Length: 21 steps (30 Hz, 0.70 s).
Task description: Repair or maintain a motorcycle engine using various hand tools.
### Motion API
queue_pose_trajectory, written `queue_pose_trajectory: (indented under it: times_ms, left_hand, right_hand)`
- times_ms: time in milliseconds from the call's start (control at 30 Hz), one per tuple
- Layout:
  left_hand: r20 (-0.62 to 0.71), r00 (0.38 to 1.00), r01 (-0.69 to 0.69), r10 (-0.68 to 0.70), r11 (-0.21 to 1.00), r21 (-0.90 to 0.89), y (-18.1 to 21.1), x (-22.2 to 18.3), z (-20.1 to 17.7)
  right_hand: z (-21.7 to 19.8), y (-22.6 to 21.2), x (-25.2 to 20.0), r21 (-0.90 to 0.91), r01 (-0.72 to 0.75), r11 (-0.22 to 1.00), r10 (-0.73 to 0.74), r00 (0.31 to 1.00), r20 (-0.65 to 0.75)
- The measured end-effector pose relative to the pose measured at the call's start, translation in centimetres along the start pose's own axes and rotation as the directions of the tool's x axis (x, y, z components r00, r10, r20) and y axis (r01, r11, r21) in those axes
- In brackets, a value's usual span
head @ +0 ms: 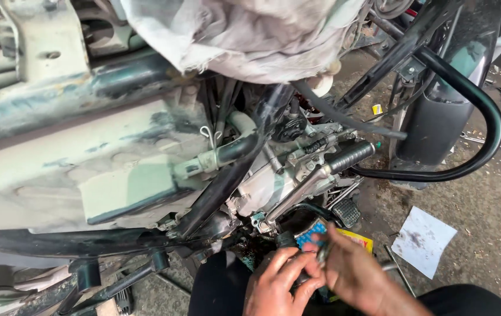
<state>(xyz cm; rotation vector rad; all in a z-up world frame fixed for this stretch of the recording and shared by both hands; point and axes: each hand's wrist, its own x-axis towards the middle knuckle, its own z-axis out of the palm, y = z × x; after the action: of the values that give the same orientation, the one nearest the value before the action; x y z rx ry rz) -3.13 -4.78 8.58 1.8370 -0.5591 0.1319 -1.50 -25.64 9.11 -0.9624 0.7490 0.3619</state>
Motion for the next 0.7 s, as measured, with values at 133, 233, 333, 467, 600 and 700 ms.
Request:
queue_pose_trajectory:
  times_ms: [133, 233, 333, 467, 600, 700]
  left_hand:
    - [0.146, 0.987, 0.026, -0.064, 0.969, 0.247, -1.4, -0.7, 0.0]
    - [0.24, 0.969, -0.036, -0.05, 0.94, 0.339, -0.5, 0.0, -1.9]
    - [-0.044, 0.974, 0.218, -0.224, 0.852, 0.476, -1.0, 0.4, -3.4]
    - [-0.059, 0.967, 0.228, -0.247, 0.743, 0.629, -0.4, 4.3, -5.2]
    - [0.099, 0.94, 0.072, -0.328, 0.471, 0.879, -1.3, 5.8, -3.8]
    - [0.13, 0.898, 0.018, -0.42, 0.33, 0.944, -0.9, 7.1, -3.2]
  right_hand:
    - [-0.8, 4.2, 0.8, 0.197, -0.199, 0.96, 0.102, 0.904, 0.415]
    - [-0.4, 5.1, 0.5, 0.199, -0.231, 0.952, 0.059, 0.78, 0.623]
    - [1.7, 3.5, -1.1, 0.061, -0.15, 0.987, 0.103, 0.872, 0.479]
    - [-0.3, 2.9, 1.8, -0.198, 0.135, 0.971, -0.057, 0.932, 0.358]
    - [-0.5, 1.4, 2.8, -0.216, 0.164, 0.963, -0.106, 0.96, 0.258]
    - [-0.3, 1.0, 2.6, -0.234, 0.139, 0.962, -0.088, 0.972, 0.216]
